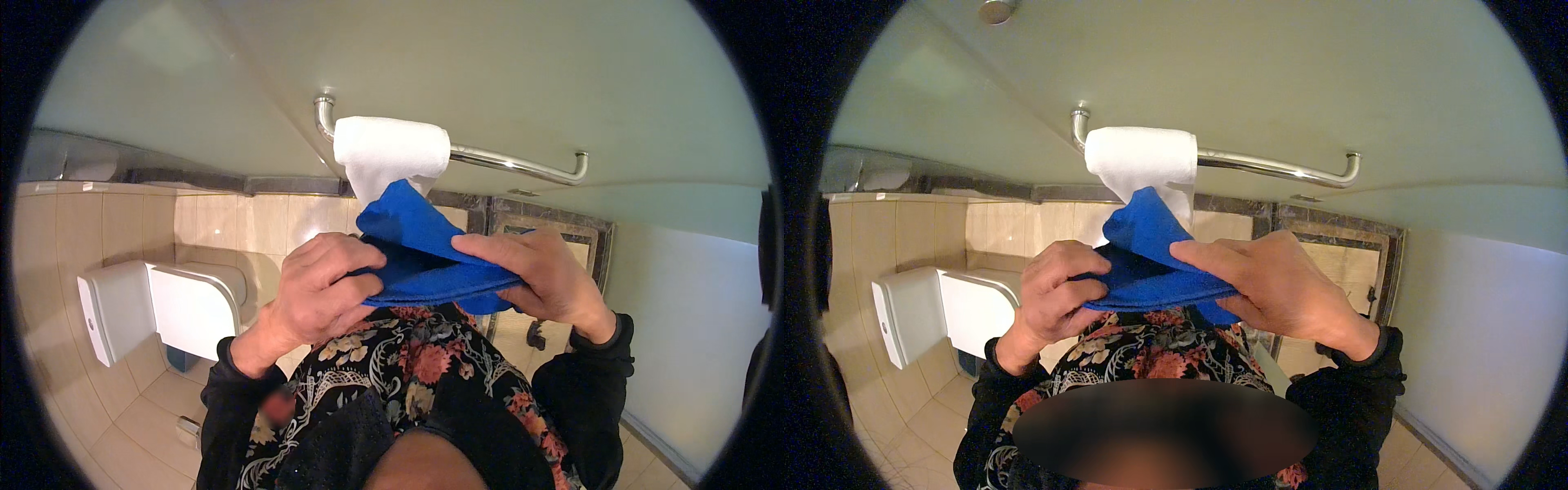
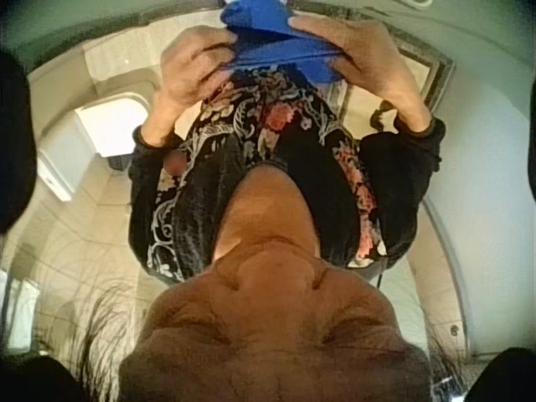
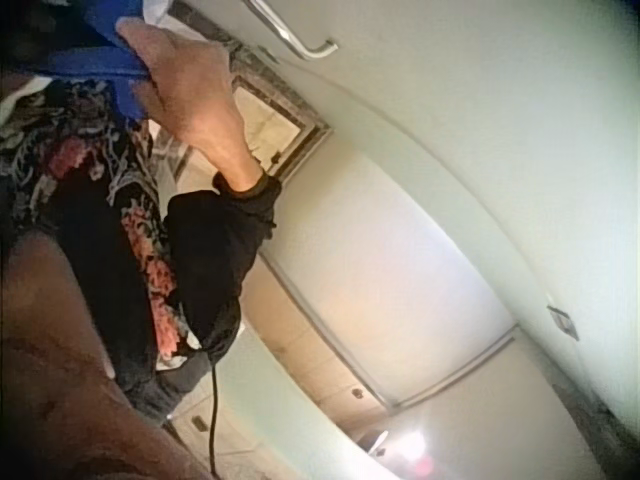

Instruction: The person wipes a frosted glass partition with a blue cloth, then moves to the sink area to wipe the basin and faucet. They fill two clear glasses with water from the tap, rinse them, and place them on the counter. The person also wipes the sink countertop and surrounding surfaces.

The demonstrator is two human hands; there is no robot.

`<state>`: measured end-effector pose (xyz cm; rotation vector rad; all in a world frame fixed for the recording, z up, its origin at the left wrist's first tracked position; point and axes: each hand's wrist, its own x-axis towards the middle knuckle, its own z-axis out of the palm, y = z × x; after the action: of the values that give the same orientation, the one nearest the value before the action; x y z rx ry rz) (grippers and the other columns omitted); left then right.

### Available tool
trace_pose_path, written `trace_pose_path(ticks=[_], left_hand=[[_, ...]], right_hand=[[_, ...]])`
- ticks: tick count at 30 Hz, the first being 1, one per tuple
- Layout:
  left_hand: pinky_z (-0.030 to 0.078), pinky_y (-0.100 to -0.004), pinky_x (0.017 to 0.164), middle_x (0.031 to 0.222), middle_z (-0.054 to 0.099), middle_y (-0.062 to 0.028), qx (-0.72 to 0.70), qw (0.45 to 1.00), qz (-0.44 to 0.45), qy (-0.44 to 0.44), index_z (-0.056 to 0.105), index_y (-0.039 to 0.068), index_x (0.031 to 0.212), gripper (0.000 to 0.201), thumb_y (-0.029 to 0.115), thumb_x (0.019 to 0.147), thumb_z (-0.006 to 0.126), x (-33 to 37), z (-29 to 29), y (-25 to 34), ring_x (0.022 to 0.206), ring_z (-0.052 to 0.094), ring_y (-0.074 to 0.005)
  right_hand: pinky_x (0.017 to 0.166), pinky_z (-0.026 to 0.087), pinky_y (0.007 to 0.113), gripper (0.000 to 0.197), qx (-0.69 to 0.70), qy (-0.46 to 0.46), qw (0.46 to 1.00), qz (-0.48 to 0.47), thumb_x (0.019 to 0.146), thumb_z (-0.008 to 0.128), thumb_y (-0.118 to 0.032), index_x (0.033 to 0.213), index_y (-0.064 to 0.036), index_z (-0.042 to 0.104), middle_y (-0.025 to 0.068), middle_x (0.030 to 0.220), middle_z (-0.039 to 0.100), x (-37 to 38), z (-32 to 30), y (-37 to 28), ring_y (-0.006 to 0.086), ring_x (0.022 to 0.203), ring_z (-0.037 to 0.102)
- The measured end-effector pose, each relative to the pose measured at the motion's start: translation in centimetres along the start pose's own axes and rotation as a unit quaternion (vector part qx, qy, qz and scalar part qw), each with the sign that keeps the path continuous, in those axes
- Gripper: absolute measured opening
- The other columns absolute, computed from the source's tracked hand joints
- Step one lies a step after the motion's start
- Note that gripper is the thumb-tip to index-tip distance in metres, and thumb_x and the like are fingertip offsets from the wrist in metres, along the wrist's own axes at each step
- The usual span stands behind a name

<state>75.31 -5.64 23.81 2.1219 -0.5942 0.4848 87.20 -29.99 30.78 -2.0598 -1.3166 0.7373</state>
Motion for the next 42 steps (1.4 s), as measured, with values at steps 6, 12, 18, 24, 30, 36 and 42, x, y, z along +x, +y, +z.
trace_pose_path(ticks=[6,12,18,24,30,36,42], left_hand=[[0.047,-0.0342,0.065,0.099,0.06,-0.0101,-0.042,0.997,-0.054,-0.021,0.057,0.004,0.081,0.022,0.013,0.065,0.069,-0.7,1.2,-0.4,0.076,0.059,-0.0266],[0.045,-0.0328,0.057,0.077,0.06,-0.0073,-0.078,0.993,-0.07,-0.06,0.06,0.005,0.088,0.019,0.012,0.072,0.068,-1.5,2.4,1.6,0.065,0.057,-0.0247],[0.05,-0.0341,0.065,0.095,0.06,-0.0132,-0.12,0.979,-0.16,-0.032,0.06,0.0,0.097,0.024,0.005,0.074,0.064,-1.9,4.7,1.5,0.078,0.061,-0.0302],[0.049,-0.0352,0.084,0.142,0.028,-0.023,-0.131,0.965,-0.228,0.015,0.062,0.0,0.106,0.029,0.0,0.078,0.059,-1.8,5.7,0.2,0.108,0.055,-0.0325],[0.048,-0.0374,0.087,0.142,0.028,-0.0231,-0.079,0.967,-0.227,0.079,0.064,0.004,0.106,0.033,0.0,0.073,0.062,-1.5,6.5,-0.5,0.113,0.05,-0.0337],[0.049,-0.0361,0.085,0.141,0.029,-0.0232,-0.045,0.975,-0.19,0.105,0.066,0.003,0.096,0.029,-0.001,0.067,0.064,-0.7,5.4,-0.6,0.112,0.052,-0.0335],[0.051,-0.0348,0.08,0.139,0.032,-0.0234,-0.003,0.989,-0.113,0.099,0.066,0.001,0.085,0.02,-0.001,0.064,0.064,0.2,4.7,-1.1,0.105,0.057,-0.0322]], right_hand=[[0.065,0.049,0.039,0.064,0.011,0.007,1.0,-0.026,0.065,0.065,-0.003,0.125,-0.0136,0.046,0.0153,0.101,0.062,0.6,0.5,0.0,0.0356,0.079,0.061],[0.067,0.049,0.041,0.065,0.008,0.047,0.998,-0.04,0.065,0.065,-0.005,0.126,-0.0109,0.044,0.0165,0.101,0.061,0.6,0.3,-0.3,0.0378,0.081,0.06],[0.064,0.049,0.041,0.066,0.003,0.044,0.998,-0.043,0.064,0.066,-0.004,0.126,-0.0098,0.043,0.0154,0.097,0.061,0.9,0.5,-0.6,0.0376,0.078,0.06],[0.061,0.049,0.04,0.069,-0.007,0.034,0.998,-0.05,0.062,0.067,-0.003,0.126,-0.0118,0.042,0.0141,0.092,0.061,0.9,1.0,-0.7,0.0363,0.074,0.06],[0.059,0.048,0.04,0.068,-0.005,0.03,0.998,-0.063,0.062,0.068,-0.004,0.125,-0.0125,0.042,0.0133,0.089,0.061,1.0,0.7,-0.9,0.0351,0.071,0.06],[0.057,0.047,0.04,0.066,-0.001,0.027,0.996,-0.087,0.064,0.068,-0.006,0.125,-0.0129,0.043,0.0115,0.088,0.061,0.6,0.8,-0.4,0.0342,0.069,0.06],[0.056,0.046,0.038,0.065,0.003,0.017,0.996,-0.089,0.064,0.067,-0.008,0.124,-0.0154,0.046,0.0097,0.086,0.062,0.3,0.7,-0.7,0.032,0.066,0.06]])
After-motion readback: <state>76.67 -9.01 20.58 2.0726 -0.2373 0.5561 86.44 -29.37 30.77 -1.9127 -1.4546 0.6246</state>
